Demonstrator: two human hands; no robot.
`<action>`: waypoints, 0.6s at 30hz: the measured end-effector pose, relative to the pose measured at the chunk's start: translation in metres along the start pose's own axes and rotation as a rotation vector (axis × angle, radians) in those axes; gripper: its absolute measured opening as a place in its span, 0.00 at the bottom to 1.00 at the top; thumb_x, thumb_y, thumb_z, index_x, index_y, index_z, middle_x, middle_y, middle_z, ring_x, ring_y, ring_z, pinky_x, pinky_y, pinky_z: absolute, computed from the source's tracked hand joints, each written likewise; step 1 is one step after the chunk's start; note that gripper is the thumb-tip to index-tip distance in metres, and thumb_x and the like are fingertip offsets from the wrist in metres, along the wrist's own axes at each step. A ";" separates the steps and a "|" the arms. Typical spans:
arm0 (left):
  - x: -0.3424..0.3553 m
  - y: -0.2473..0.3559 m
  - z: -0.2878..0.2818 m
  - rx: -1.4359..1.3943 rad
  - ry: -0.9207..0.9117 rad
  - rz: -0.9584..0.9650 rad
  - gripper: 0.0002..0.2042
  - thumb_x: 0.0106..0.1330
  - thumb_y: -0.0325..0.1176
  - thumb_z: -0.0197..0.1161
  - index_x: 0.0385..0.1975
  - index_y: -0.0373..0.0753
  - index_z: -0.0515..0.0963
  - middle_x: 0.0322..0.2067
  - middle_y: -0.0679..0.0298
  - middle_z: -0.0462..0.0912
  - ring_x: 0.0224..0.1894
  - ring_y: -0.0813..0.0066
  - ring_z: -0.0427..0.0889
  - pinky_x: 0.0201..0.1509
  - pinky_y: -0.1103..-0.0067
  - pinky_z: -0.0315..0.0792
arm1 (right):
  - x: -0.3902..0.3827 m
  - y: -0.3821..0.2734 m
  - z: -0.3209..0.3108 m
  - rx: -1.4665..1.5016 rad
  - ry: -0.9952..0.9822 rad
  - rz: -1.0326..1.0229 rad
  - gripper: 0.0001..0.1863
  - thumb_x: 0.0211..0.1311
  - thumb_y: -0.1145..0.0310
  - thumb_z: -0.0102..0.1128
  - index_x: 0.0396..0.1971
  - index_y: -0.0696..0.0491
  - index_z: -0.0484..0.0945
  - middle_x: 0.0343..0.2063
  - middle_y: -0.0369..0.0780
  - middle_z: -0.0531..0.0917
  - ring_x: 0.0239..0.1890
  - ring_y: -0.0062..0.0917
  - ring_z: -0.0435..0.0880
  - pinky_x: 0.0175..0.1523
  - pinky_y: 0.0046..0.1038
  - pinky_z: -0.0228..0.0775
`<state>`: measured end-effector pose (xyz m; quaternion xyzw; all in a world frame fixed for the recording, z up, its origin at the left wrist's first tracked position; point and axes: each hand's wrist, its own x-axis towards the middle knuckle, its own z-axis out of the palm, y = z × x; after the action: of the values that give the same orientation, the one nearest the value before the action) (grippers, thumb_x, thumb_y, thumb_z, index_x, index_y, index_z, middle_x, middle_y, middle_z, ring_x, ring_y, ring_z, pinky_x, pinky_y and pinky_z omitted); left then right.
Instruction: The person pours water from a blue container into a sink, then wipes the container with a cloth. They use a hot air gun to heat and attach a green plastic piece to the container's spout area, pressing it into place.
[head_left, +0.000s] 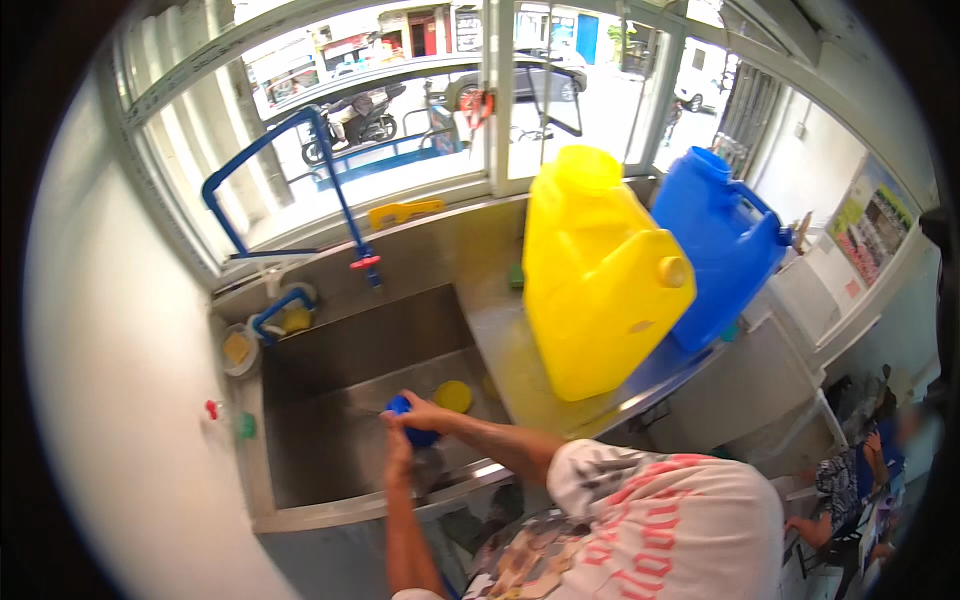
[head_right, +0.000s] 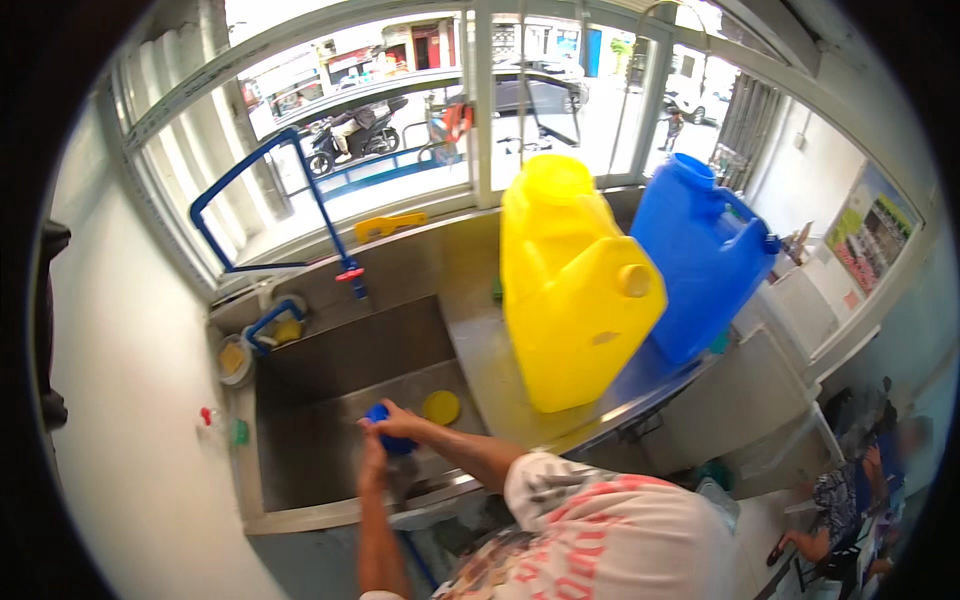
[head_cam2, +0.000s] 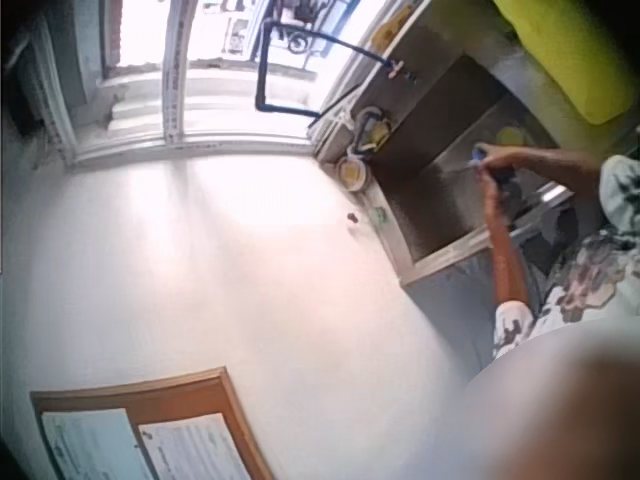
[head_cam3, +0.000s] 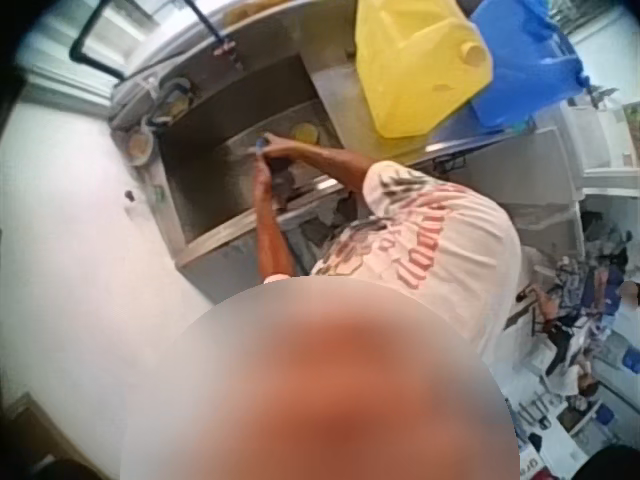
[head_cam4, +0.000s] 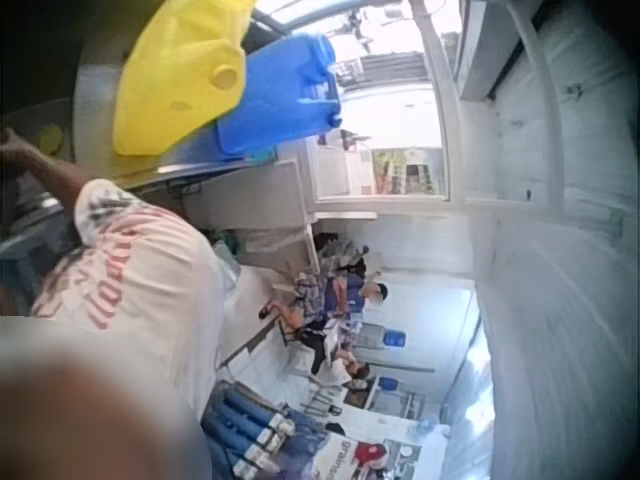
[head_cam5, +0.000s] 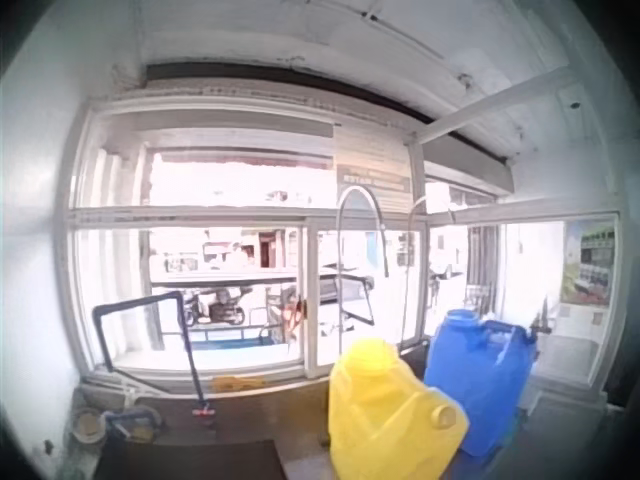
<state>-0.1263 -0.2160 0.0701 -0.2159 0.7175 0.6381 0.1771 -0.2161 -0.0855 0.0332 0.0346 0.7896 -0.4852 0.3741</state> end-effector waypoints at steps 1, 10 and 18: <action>0.017 -0.004 0.000 -0.093 0.036 0.111 0.45 0.69 0.73 0.38 0.65 0.33 0.65 0.63 0.50 0.67 0.64 0.62 0.67 0.66 0.65 0.63 | 0.014 0.011 0.015 0.095 -0.074 -0.306 0.59 0.44 0.32 0.69 0.73 0.48 0.57 0.65 0.57 0.69 0.64 0.51 0.73 0.67 0.45 0.66; 0.009 -0.024 -0.007 -0.700 -0.092 0.668 0.47 0.69 0.74 0.35 0.70 0.32 0.56 0.64 0.53 0.65 0.61 0.62 0.70 0.68 0.69 0.62 | -0.054 -0.070 -0.018 -0.011 -0.012 -0.701 0.58 0.38 0.39 0.78 0.72 0.34 0.57 0.59 0.54 0.66 0.63 0.52 0.70 0.61 0.44 0.70; 0.001 -0.050 0.052 -0.685 0.072 0.477 0.41 0.76 0.65 0.36 0.70 0.30 0.57 0.64 0.53 0.67 0.64 0.63 0.68 0.69 0.70 0.62 | -0.042 0.004 0.013 -0.250 0.227 -0.498 0.58 0.39 0.27 0.71 0.73 0.31 0.59 0.63 0.59 0.64 0.61 0.57 0.71 0.60 0.50 0.70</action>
<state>-0.1013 -0.1690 0.0214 -0.1121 0.4992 0.8552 -0.0829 -0.1767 -0.0811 0.0537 -0.1524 0.8643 -0.4539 0.1540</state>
